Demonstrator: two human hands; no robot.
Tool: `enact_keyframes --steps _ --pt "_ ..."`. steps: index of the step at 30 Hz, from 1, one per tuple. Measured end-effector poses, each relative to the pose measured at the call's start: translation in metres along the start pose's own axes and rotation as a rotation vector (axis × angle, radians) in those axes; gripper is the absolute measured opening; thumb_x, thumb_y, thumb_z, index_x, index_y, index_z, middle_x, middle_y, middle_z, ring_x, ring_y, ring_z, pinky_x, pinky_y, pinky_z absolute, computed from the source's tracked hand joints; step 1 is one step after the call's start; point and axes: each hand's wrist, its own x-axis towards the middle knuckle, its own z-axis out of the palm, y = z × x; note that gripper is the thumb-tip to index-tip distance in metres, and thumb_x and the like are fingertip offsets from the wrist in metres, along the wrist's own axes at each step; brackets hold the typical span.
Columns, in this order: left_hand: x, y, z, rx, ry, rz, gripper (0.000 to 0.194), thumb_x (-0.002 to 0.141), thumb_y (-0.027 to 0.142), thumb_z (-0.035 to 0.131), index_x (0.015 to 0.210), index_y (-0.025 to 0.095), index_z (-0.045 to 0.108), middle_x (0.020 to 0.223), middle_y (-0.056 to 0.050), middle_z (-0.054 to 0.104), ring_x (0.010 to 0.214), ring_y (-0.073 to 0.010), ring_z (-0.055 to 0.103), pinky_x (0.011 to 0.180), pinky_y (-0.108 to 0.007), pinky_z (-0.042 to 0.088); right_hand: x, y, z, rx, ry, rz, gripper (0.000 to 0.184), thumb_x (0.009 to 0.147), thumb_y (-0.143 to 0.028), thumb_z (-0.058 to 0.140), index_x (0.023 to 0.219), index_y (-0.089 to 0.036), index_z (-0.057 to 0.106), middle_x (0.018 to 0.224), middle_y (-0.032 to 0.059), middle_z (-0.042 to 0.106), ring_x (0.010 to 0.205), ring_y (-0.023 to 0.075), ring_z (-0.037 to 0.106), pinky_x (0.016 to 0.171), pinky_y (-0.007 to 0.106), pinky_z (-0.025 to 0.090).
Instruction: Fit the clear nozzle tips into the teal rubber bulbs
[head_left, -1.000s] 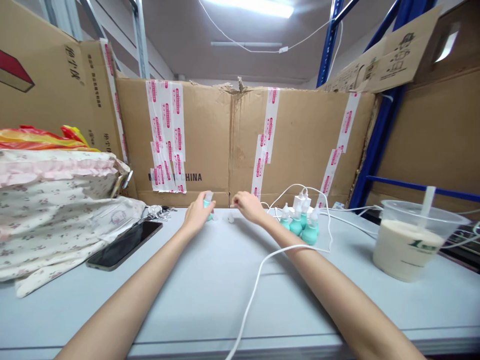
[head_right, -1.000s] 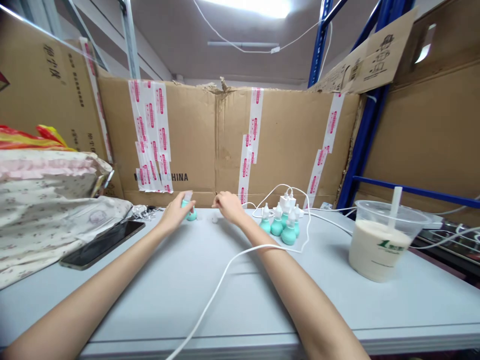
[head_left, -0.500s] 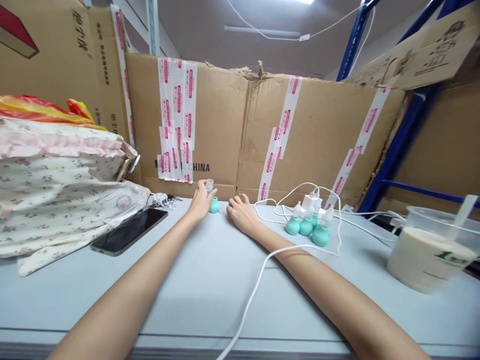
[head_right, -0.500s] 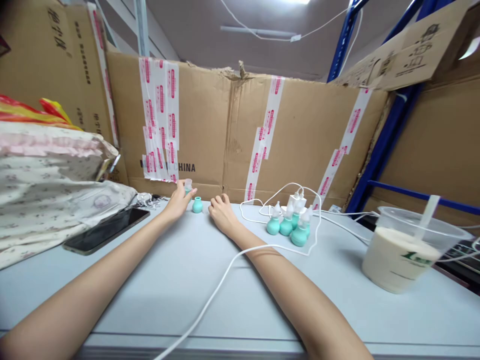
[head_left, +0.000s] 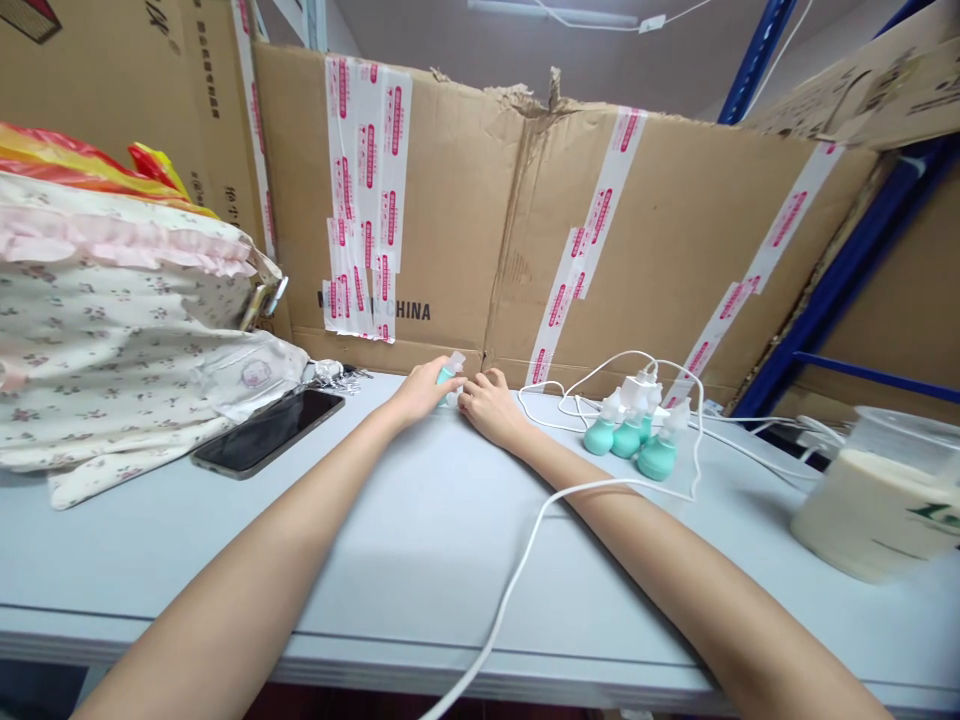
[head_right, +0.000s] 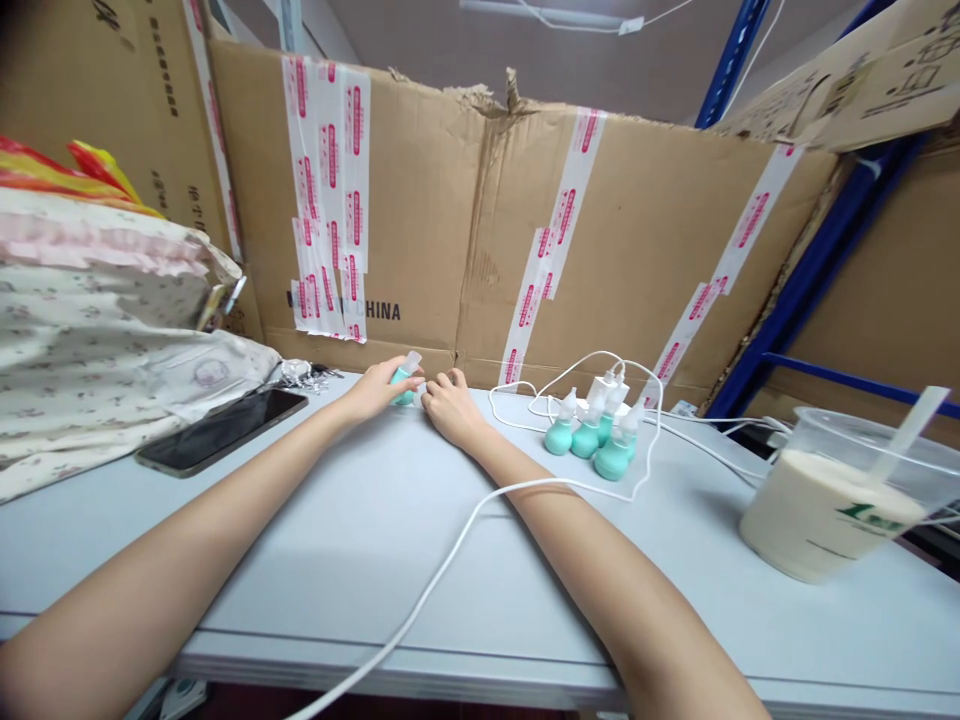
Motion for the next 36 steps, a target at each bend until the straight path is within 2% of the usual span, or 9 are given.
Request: enact_keyframes --steps 5,15,20,29,36 --pt "0.001 -0.003 -0.005 -0.007 0.025 -0.019 0.03 0.079 0.039 0.048 0.096 0.017 0.058 0.079 -0.002 0.067 0.081 -0.0182 0.06 0.078 -0.028 0.043 0.0 0.0 -0.003 0.005 -0.037 -0.009 0.026 0.089 -0.019 0.038 0.085 -0.015 0.063 0.086 0.009 0.06 0.091 0.0215 0.042 0.089 0.042 0.02" --pt "0.003 -0.008 -0.007 0.002 0.016 -0.035 0.027 0.078 0.038 0.049 0.092 0.017 0.059 0.076 -0.002 0.068 0.08 -0.0184 0.061 0.077 -0.028 0.043 -0.002 0.0 -0.003 -0.007 -0.042 -0.001 0.026 0.089 -0.018 0.039 0.083 -0.015 0.064 0.085 0.0093 0.061 0.09 0.0219 0.041 0.087 0.043 0.02" --pt "0.004 -0.008 -0.008 0.018 0.01 -0.035 0.029 0.077 0.039 0.049 0.092 0.016 0.059 0.076 -0.003 0.068 0.079 -0.0183 0.061 0.077 -0.028 0.043 -0.002 0.001 -0.005 -0.033 -0.032 -0.065 0.024 0.088 -0.016 0.04 0.083 -0.015 0.063 0.082 0.0089 0.061 0.09 0.0219 0.041 0.089 0.042 0.019" --pt "0.005 -0.01 -0.008 0.015 -0.002 -0.05 0.03 0.077 0.039 0.05 0.093 0.016 0.06 0.076 -0.003 0.068 0.077 -0.0185 0.062 0.076 -0.028 0.043 -0.002 0.001 -0.008 -0.051 -0.02 -0.069 0.023 0.088 -0.016 0.04 0.085 -0.015 0.063 0.082 0.0097 0.061 0.09 0.0235 0.042 0.087 0.042 0.02" --pt "0.004 -0.01 -0.007 0.021 -0.014 -0.041 0.029 0.077 0.039 0.051 0.092 0.017 0.061 0.074 -0.003 0.068 0.076 -0.0185 0.062 0.077 -0.029 0.044 -0.003 0.002 -0.004 -0.051 -0.034 -0.071 0.024 0.089 -0.017 0.039 0.087 -0.016 0.063 0.083 0.0083 0.062 0.088 0.0215 0.043 0.089 0.041 0.019"
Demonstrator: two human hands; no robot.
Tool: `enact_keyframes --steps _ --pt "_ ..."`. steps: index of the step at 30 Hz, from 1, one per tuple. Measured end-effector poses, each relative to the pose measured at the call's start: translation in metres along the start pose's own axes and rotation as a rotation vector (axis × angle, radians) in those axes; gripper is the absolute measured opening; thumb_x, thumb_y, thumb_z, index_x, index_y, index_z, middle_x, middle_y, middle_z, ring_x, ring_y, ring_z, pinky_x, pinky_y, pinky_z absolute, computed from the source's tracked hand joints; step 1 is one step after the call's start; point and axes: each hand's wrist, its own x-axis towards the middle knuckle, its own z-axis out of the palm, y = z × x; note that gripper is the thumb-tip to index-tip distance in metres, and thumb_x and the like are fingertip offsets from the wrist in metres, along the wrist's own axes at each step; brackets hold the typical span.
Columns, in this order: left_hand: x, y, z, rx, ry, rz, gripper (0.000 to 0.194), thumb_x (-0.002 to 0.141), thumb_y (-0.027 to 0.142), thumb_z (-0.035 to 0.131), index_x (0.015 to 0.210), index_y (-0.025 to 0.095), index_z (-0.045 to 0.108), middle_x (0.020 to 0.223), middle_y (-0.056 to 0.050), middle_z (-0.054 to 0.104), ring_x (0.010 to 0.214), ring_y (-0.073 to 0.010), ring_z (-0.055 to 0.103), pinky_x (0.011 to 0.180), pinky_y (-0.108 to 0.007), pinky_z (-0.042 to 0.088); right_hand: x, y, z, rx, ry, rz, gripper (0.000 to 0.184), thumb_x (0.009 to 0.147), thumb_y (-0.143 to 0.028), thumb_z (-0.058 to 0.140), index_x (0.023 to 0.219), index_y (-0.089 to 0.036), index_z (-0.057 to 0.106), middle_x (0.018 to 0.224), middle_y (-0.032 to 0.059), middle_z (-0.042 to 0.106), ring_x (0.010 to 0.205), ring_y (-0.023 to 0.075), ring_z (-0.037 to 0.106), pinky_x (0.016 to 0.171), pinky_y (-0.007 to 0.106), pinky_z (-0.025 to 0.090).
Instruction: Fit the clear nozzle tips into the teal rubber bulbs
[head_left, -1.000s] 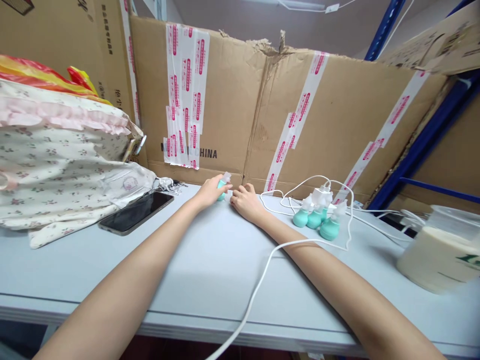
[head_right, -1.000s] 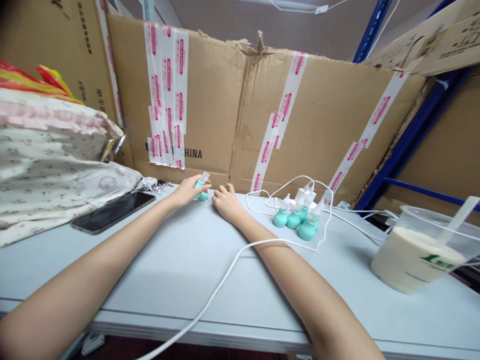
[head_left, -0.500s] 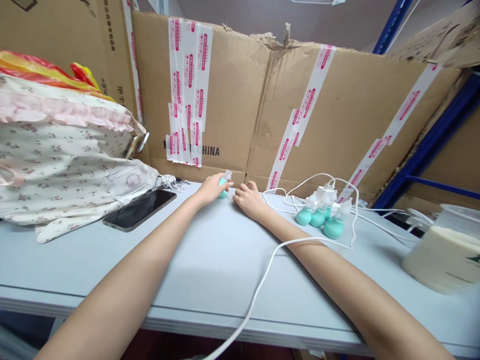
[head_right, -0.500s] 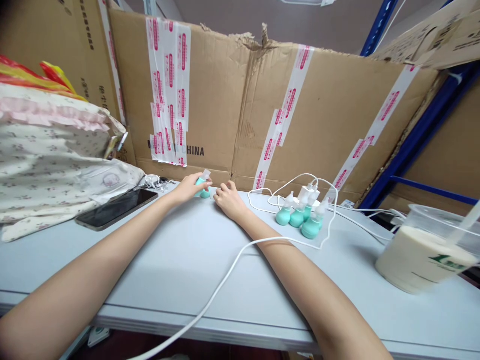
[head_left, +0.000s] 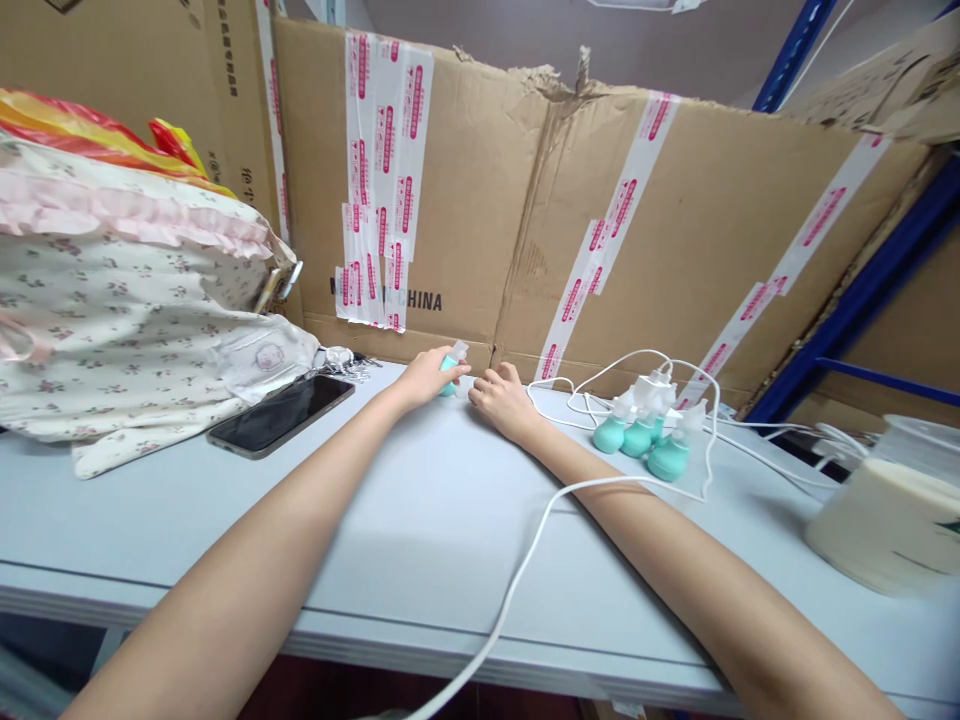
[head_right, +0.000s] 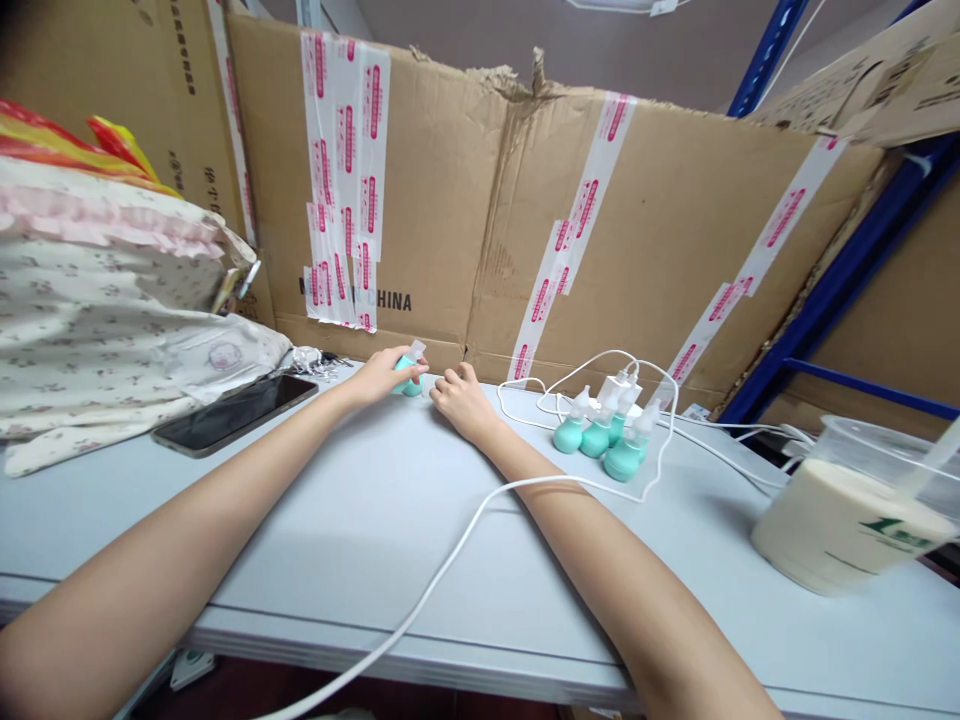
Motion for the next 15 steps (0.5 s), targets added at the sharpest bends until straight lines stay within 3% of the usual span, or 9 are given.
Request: enact_keyframes --steps 15 --pt "-0.0015 -0.0038 0.0002 0.02 -0.013 0.005 0.029 0.076 0.042 0.05 0.087 0.018 0.061 0.075 -0.003 0.068 0.08 -0.0197 0.062 0.078 -0.029 0.043 -0.0031 0.0006 -0.0044 0.014 -0.013 0.021 0.019 0.088 -0.019 0.043 0.088 -0.018 0.062 0.085 0.007 0.062 0.09 0.0213 0.043 0.088 0.04 0.019"
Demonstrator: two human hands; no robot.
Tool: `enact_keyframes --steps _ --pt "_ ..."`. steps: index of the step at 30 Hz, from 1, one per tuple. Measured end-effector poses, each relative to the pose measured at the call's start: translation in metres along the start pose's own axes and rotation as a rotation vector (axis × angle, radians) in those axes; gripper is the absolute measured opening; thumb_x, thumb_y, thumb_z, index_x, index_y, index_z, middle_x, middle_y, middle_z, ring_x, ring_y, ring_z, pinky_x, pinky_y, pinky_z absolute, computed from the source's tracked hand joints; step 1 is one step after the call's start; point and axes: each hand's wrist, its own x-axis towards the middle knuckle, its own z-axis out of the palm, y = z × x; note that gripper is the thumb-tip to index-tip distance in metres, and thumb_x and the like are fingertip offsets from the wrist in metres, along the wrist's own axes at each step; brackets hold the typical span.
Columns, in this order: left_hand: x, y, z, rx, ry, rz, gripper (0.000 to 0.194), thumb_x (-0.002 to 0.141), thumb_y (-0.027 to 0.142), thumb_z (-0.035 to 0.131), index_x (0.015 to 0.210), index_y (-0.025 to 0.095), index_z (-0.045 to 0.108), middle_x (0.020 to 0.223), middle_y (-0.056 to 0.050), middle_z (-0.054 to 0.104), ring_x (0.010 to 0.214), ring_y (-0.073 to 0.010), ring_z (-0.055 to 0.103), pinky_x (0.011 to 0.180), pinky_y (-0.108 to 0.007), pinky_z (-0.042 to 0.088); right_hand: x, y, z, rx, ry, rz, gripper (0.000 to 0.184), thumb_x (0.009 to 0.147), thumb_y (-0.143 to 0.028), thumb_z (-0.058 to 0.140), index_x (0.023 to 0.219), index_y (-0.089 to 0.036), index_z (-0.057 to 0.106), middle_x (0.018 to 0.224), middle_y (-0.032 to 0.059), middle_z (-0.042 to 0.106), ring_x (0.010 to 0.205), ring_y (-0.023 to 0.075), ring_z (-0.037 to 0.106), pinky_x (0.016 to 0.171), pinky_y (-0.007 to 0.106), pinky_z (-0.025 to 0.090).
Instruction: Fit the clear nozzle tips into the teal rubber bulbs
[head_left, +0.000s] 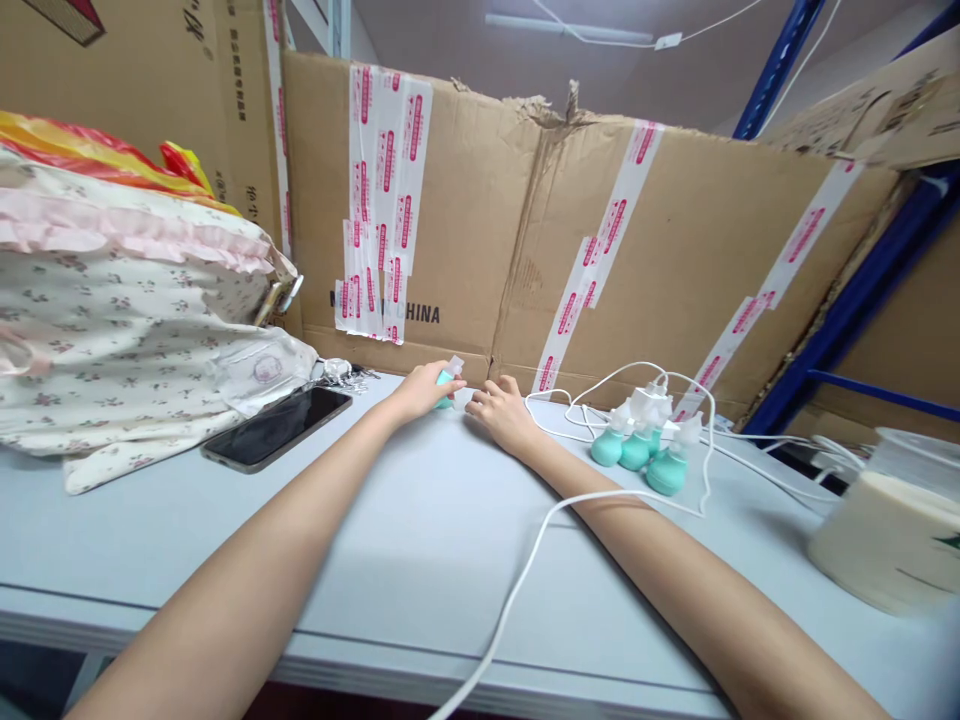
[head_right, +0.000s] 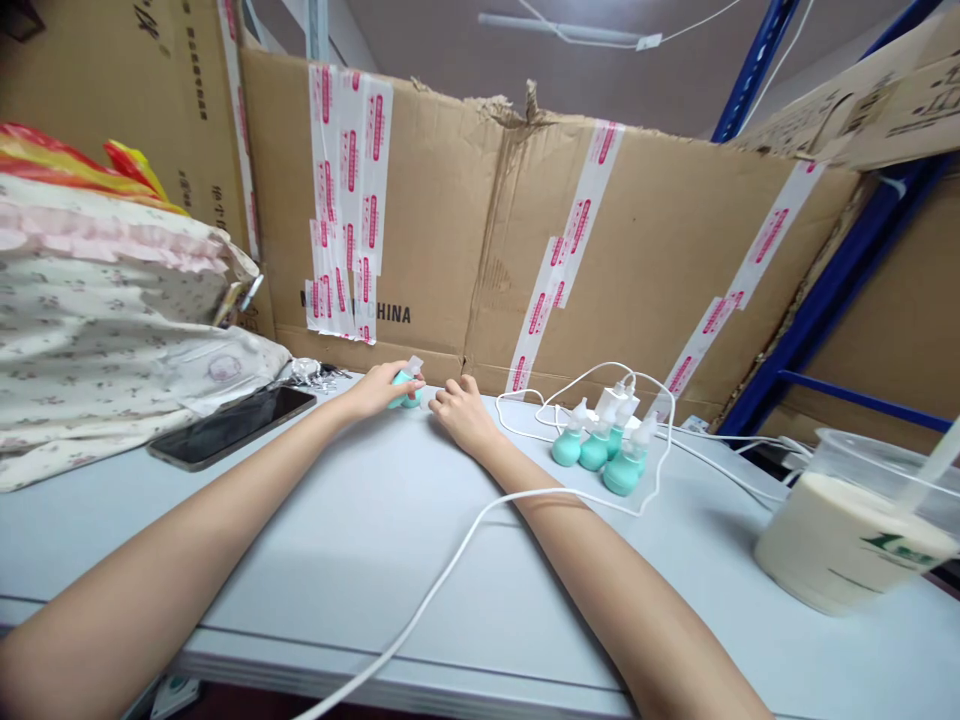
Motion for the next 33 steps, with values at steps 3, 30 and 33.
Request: enact_keyframes --steps 3,30,33 --pt "-0.001 0.002 -0.001 0.019 -0.014 0.0 0.03 0.077 0.043 0.049 0.088 0.018 0.061 0.075 -0.003 0.068 0.079 -0.0199 0.062 0.077 -0.029 0.043 -0.001 -0.002 -0.002 -0.014 0.045 0.073 0.022 0.089 -0.021 0.041 0.09 -0.017 0.062 0.096 0.0095 0.06 0.095 0.0219 0.041 0.086 0.04 0.02" --pt "-0.011 0.019 -0.007 0.611 0.078 0.287 0.023 0.081 0.036 0.053 0.093 0.017 0.049 0.086 -0.008 0.06 0.087 -0.0233 0.055 0.076 -0.033 0.036 0.015 0.005 -0.034 0.682 0.209 0.486 0.039 0.088 -0.049 0.038 0.096 -0.023 0.065 0.083 0.0028 0.068 0.078 0.0162 0.058 0.067 0.026 0.038" --pt "-0.012 0.023 -0.007 0.677 0.141 0.348 0.02 0.08 0.035 0.055 0.088 0.017 0.053 0.08 -0.007 0.061 0.083 -0.0223 0.054 0.071 -0.03 0.035 0.021 0.011 -0.036 0.986 0.108 0.49 0.038 0.081 -0.051 0.049 0.089 -0.019 0.068 0.07 0.0027 0.068 0.068 0.0152 0.061 0.058 0.023 0.041"
